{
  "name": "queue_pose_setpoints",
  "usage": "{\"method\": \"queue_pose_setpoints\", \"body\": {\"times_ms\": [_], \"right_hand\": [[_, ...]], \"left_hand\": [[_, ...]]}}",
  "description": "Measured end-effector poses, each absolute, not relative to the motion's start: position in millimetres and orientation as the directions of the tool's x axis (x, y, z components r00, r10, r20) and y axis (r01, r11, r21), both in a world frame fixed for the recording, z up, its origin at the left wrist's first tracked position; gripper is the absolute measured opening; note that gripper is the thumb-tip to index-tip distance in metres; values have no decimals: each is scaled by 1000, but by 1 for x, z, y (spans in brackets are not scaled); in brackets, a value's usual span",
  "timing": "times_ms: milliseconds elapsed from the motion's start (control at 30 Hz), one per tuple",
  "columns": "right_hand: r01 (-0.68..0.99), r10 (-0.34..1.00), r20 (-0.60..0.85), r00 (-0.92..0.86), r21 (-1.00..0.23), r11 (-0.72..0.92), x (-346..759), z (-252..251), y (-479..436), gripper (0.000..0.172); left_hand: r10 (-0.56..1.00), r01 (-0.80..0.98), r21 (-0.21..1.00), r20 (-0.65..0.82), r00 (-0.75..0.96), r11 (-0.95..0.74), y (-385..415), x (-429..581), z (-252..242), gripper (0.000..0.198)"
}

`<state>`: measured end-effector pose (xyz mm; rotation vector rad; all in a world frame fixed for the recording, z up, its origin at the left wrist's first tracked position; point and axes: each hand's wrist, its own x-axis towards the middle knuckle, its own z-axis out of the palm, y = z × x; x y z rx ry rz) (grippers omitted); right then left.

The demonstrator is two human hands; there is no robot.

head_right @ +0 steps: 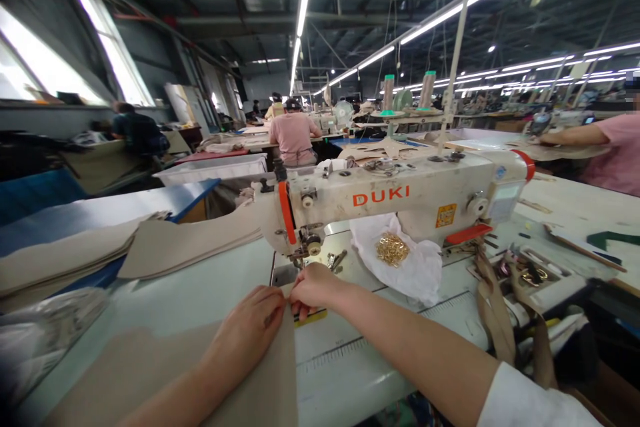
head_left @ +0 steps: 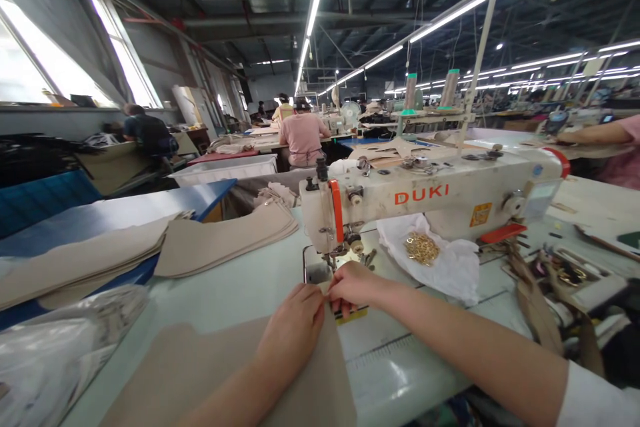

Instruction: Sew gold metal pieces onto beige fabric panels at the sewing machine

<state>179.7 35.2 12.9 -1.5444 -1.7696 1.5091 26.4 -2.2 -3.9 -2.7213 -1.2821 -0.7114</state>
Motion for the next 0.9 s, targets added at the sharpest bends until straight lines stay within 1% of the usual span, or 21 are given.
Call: {"method": "queue_pose_setpoints", "body": {"times_ms": [100,167,300,333,400,433,467,500,567,633,700,800,900], "right_hand": [[538,876,-323,-358,-838,-89,181,13,36,21],[574,895,-266,-357,-819,-14,182,13,35,19],[659,935,-55,-350,-724,204,194,13,18,12],[673,932,-2,-363,-692,261,199,13,10,12],[689,893,81,-443,-606,397,212,13,-8,13],[684,849,113,-517,-542,488,219,13,-16,12],[664,752,157,-641,-378,645,225,13,-25,12],[617,658,179,-732,-237,750,231,13,-32,12],[523,518,193,-833,-32,852,238,14,-42,16],[493,473,216,-854,47,869,239,13,-45,18],[494,463,247,-851,77,866,235,10,-41,16],[506,461,315,-830,77,859,224,2,-31,11],[524,461,401,-791,55,850,215,-6,-22,16]], "left_hand": [[724,741,148,404,559,-655,-2,27,-1,22],[731,741,157,390,561,-652,-1,27,2,22],[750,744,196,371,547,-639,0,27,3,21],[752,740,208,368,547,-640,1,26,3,20],[748,727,226,367,553,-648,2,25,1,19],[744,721,230,370,557,-654,2,24,0,19],[740,715,234,373,560,-659,3,24,-1,19],[736,709,238,375,563,-664,4,23,-1,19],[734,703,246,379,564,-668,5,22,-3,20],[733,701,246,372,569,-669,7,21,-3,20],[732,706,226,356,581,-671,8,21,-2,20],[727,715,186,341,597,-674,8,22,-1,20],[702,704,158,374,607,-693,8,22,-3,19]]}}
